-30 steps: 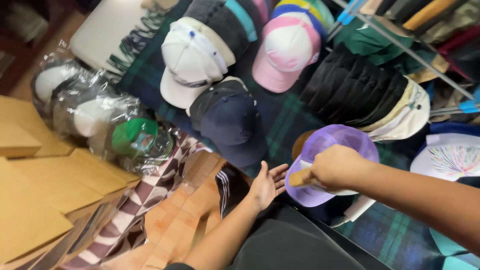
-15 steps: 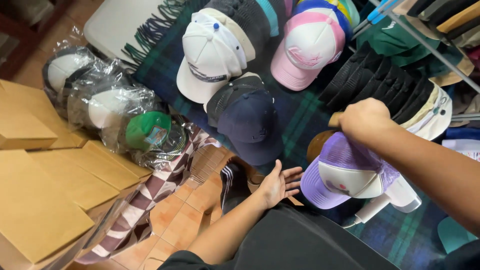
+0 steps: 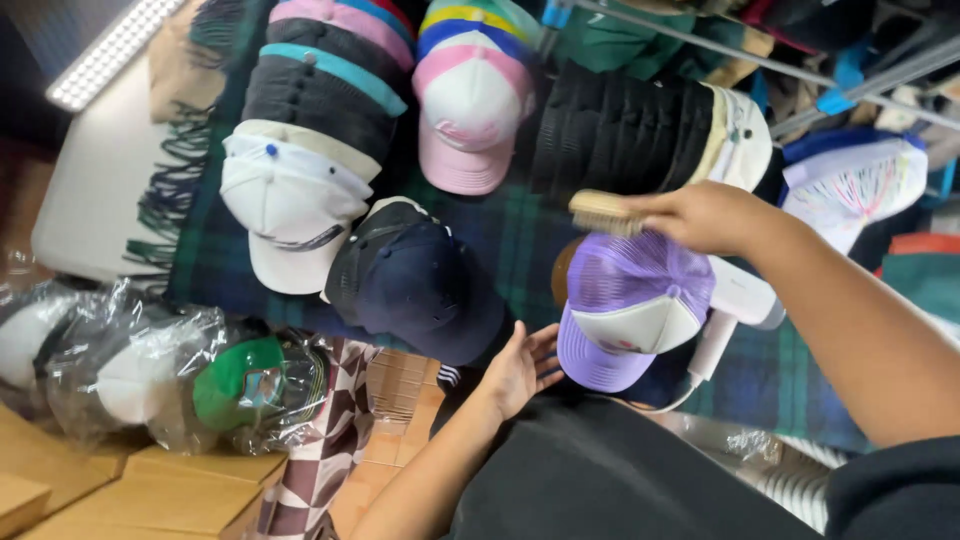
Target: Using a hair dryer and a brush to clean and reshape various baseball caps
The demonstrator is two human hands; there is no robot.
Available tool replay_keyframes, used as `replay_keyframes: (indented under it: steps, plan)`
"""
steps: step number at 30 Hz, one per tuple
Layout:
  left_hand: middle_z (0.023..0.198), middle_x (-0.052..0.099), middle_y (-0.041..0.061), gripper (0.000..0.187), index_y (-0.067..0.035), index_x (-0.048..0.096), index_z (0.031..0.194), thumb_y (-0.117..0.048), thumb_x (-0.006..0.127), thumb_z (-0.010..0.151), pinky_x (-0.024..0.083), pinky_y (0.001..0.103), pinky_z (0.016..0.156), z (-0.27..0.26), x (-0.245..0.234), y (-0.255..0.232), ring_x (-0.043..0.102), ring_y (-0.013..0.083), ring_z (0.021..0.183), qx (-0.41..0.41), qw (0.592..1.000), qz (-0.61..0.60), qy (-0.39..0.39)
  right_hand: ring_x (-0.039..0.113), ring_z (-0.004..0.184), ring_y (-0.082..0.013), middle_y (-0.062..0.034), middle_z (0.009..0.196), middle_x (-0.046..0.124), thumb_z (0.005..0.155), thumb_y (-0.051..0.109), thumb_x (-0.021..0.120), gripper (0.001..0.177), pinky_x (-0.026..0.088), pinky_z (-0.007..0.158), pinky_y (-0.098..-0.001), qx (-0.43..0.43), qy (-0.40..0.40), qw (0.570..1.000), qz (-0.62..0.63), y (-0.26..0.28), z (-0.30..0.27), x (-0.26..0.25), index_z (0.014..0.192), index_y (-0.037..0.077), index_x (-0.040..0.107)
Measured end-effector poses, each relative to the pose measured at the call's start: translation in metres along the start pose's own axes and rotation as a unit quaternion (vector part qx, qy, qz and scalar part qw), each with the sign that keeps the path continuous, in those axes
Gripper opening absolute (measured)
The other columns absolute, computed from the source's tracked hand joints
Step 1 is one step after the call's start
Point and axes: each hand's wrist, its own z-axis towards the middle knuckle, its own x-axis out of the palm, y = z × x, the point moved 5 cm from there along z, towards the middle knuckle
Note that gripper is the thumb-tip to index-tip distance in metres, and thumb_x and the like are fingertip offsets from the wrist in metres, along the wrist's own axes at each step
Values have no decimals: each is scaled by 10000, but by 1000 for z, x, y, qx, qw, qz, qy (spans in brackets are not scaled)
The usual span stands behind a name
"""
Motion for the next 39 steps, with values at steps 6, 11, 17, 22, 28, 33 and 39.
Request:
replay_keyframes:
  steps: [6, 11, 17, 22, 28, 33, 39]
  plan:
    - [1598, 450, 95, 761, -242, 443, 1577, -701, 506, 974, 338, 531, 1202, -5, 22, -19, 423, 360, 1458, -4, 999, 38, 24, 679, 854, -340, -182, 1302, 651, 1072, 369, 599, 480, 587, 520, -390, 96, -285, 833, 465, -173, -22, 177, 1528, 224, 561]
    - [1530, 512, 35, 692, -249, 431, 1581, -335, 678, 940, 428, 498, 1132, -13, 50, -39, 536, 282, 1351, -23, 993, 111, -16, 463, 492, -204, -146, 633, 469, 1062, 125, 479, 459, 383, 388, -310, 198, -325, 606, 698, -57, -132, 280, 1520, 119, 511]
    - [1233, 669, 21, 504, -233, 597, 1464, -178, 664, 968, 550, 395, 1001, 8, 44, -25, 637, 183, 1090, -29, 970, 202, -134, 568, 675, -91, 11, 1000, 621, 1017, 90, 498, 525, 481, 616, -195, 154, -276, 375, 871, -72, -110, 293, 1540, 132, 517]
    - [1012, 671, 20, 361, -193, 677, 1370, -143, 658, 1013, 602, 379, 888, 36, 11, -6, 665, 157, 857, 5, 963, 200, -179, 710, 779, -218, -105, 954, 762, 1020, 271, 593, 477, 575, 675, -378, 172, -276, 734, 597, -176, 8, 283, 1483, 383, 576]
    - [972, 693, 25, 249, -188, 720, 1249, -171, 687, 1003, 541, 396, 862, 39, 9, 4, 671, 199, 865, 26, 959, 176, -219, 596, 1289, -309, -128, 1327, 685, 1000, 190, 605, 501, 462, 1118, -437, 108, -329, 751, 562, -147, -59, 272, 1486, 301, 564]
    - [1054, 696, 30, 226, -205, 697, 1229, -140, 644, 1019, 532, 433, 871, 40, 29, 12, 678, 229, 958, 75, 962, 109, -240, 804, 782, -219, -89, 896, 836, 958, 183, 602, 600, 649, 752, -388, 194, -182, 749, 607, -132, -130, 399, 1489, 459, 555]
    - [1081, 704, 29, 206, -194, 676, 1224, -138, 621, 1033, 506, 452, 923, 38, 40, 22, 663, 226, 1017, 128, 953, 76, -264, 702, 1130, -368, -184, 1233, 741, 974, 198, 589, 563, 558, 980, -499, 145, -196, 758, 605, -154, -97, 302, 1507, 372, 535]
